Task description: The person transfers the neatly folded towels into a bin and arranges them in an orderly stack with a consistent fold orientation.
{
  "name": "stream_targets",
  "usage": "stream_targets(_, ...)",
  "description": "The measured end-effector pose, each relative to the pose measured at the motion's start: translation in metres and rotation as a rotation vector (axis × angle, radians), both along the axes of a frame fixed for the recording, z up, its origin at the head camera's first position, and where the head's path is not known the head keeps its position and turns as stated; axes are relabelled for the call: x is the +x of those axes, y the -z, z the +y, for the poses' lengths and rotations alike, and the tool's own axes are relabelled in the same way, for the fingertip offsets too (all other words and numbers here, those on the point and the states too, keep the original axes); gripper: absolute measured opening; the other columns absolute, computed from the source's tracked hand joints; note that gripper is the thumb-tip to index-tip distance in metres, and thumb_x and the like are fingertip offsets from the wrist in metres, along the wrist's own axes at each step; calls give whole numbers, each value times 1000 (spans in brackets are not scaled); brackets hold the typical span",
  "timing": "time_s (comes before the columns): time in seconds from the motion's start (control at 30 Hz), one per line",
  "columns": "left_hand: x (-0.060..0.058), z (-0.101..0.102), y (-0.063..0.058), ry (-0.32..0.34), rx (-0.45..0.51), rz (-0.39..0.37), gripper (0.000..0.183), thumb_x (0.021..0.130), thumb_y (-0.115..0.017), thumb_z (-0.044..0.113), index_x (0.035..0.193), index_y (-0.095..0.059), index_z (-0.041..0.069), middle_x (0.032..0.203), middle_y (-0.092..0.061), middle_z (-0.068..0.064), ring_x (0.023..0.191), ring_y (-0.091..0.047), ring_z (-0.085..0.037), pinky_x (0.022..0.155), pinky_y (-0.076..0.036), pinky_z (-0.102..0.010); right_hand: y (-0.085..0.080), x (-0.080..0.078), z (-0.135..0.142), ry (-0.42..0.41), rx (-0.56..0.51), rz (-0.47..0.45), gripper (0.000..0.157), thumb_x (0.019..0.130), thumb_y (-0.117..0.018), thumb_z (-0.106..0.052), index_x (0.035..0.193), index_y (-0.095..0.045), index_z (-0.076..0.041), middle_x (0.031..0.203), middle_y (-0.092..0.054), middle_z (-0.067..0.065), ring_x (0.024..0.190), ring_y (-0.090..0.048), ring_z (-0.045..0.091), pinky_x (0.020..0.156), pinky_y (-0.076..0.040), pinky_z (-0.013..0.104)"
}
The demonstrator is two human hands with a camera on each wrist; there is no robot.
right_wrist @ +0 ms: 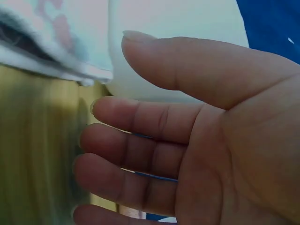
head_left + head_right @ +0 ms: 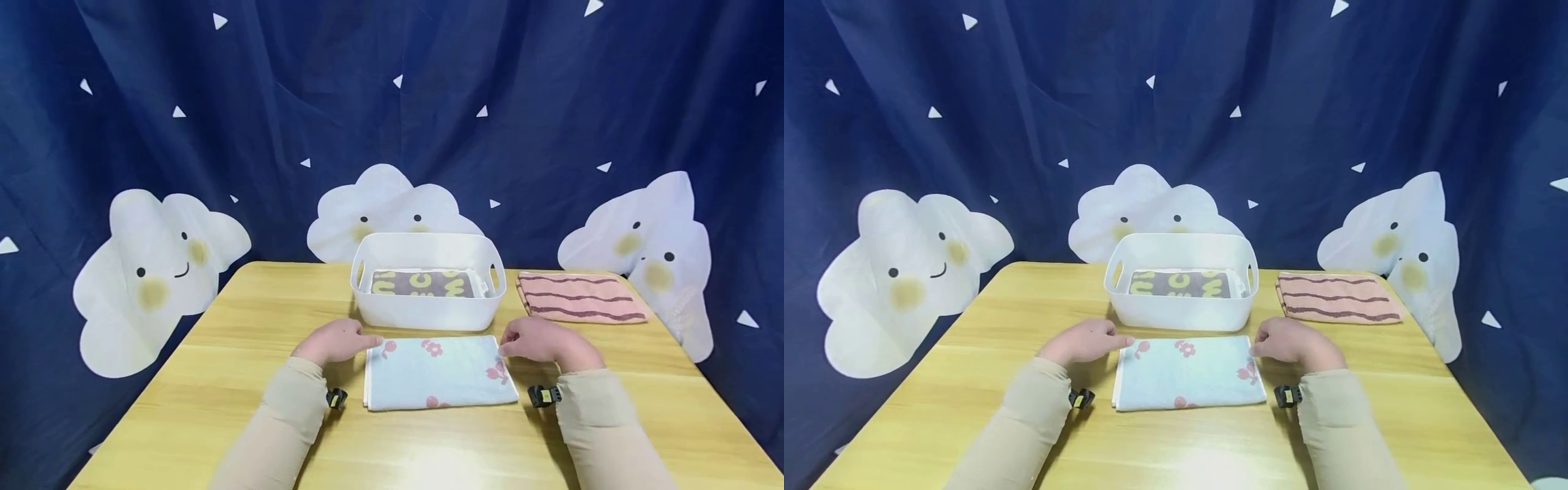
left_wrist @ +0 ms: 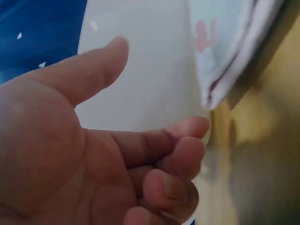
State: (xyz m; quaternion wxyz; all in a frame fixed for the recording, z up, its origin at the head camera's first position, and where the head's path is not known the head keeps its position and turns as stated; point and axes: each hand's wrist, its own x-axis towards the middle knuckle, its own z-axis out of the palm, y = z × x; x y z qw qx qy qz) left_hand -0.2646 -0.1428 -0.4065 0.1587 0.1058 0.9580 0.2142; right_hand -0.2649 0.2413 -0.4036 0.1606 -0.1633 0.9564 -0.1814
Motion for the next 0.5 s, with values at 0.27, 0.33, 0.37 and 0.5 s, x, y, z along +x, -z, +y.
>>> stream_targets(0.27, 10, 13, 10, 75, -116, 17, 47, 71, -70, 57, 63, -56, 13, 63, -52, 0, 58, -49, -17, 56, -42, -34, 15, 2, -10, 66, -54, -54, 24, 78, -74, -33, 74, -59, -14, 65, -51, -3, 59, -46, 14, 53, -36, 31)
stream_targets(0.33, 12, 15, 12, 80, -122, 38, 44, 68, -75, 52, 61, -54, 15, 59, -48, 2, 54, -46, -16, 53, -40, -33, 16, 4, -15, 74, -54, -54, 27, 76, -75, -31, 70, -57, -12, 62, -49, -2, 56, -44, 15, 51, -35, 31)
stream_targets(0.37, 12, 16, 13, 79, -120, 44, 43, 67, -77, 49, 60, -52, 15, 56, -46, 2, 52, -44, -16, 51, -39, -33, 17, 4, -17, 78, -51, -54, 27, 75, -75, -30, 69, -57, -11, 62, -49, -2, 56, -44, 15, 51, -35, 31)
stream_targets(0.5, 13, 19, 14, 102, -113, 57, 36, 70, -79, 38, 60, -53, 15, 56, -45, 3, 50, -43, -15, 50, -38, -32, 17, 6, -26, 38, -29, -37, 21, 73, -74, -22, 63, -59, -11, 59, -56, 0, 53, -49, 15, 53, -38, 31)
